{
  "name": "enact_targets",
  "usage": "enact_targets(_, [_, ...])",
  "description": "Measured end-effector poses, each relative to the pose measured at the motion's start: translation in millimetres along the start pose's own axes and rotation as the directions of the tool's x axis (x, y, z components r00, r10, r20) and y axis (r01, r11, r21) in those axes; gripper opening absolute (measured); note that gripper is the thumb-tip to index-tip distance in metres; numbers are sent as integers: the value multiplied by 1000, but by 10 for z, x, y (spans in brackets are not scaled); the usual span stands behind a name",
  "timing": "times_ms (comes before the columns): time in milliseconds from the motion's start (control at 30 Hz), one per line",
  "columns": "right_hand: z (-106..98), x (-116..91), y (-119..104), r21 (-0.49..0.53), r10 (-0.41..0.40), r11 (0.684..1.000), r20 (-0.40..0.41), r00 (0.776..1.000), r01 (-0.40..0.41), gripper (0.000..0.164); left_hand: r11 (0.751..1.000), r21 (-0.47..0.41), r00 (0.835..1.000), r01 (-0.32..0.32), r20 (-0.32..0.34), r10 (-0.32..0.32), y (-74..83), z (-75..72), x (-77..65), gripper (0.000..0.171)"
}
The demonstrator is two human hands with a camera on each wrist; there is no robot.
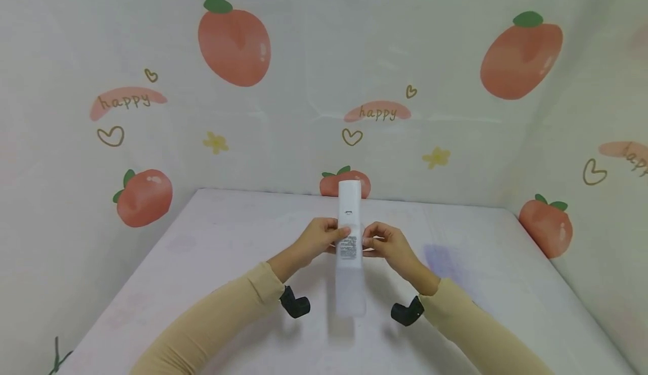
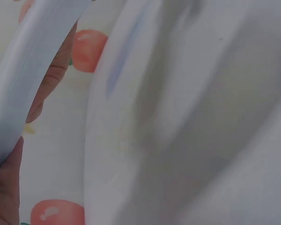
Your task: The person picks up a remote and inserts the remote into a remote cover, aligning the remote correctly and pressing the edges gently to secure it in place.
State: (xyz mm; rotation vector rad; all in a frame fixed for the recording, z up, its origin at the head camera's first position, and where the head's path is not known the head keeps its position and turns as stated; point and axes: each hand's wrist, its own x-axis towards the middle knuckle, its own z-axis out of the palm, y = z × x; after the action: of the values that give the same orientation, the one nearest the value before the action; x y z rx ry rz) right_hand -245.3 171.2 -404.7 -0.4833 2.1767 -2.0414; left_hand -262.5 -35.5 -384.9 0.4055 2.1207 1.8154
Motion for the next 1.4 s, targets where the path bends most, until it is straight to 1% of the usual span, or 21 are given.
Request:
enact_targets(133, [-13,15,-72,4,-48,999,-29,998,48,20,998,41,998,-50,27,49,72,-8,1,36])
enact_targets(233, [-28,34,-134,14,-50,999,-60,997,51,21,996,73,998,-53,34,51,135,-7,-3,38])
enact_targets(400, [-54,67,-196,45,-6,999,-135,991,12,17,992,116,998,-41,51,36,186,13,7,44])
enact_targets(467, [-53,68,-199,70,15,998,-147,989,-5,15,991,123,998,-46,55,40,182,18,13,45])
enact_targets(533, [-33,48,-190,96,44,995,-136,990,-31,13,990,134,998,-45,45,39,162,20,10,45])
enact_targets(633, [6,-6,-153,115,79,991,-89,993,-68,12,989,138,999,-47,21,44,102,21,-2,44])
enact_targets(733, [48,-57,-117,117,101,989,-57,993,-94,15,989,143,999,-47,-14,50,40,28,-15,43])
enact_targets(867, [85,-69,-99,93,132,988,-65,989,-125,25,985,161,997,-63,-43,71,-5,45,-25,43])
enact_targets(1000, [100,-51,-93,64,178,983,-65,982,-174,32,985,162,997,-62,-32,68,-10,74,-47,41])
enact_targets(1067, [90,-44,-82,54,189,981,-58,980,-186,33,987,150,998,-56,-18,59,-10,80,-63,40])
enact_targets(1100, [80,-42,-74,54,190,981,-59,980,-187,33,990,130,998,-58,-10,60,-11,76,-71,39])
enact_targets(1200, [37,-35,-59,77,181,982,-75,981,-175,28,997,22,998,-67,-5,68,-23,30,-81,47])
enact_targets(1300, [-9,-33,-82,112,167,981,-98,981,-156,25,993,-98,998,-65,-31,62,-57,-22,-77,51])
enact_targets(1333, [-22,-31,-98,123,161,981,-101,982,-149,25,991,-122,998,-55,-38,51,-68,-30,-73,49])
enact_targets(1400, [-39,-33,-130,129,150,982,-102,983,-136,26,990,-135,999,-36,-44,31,-95,-26,-66,40])
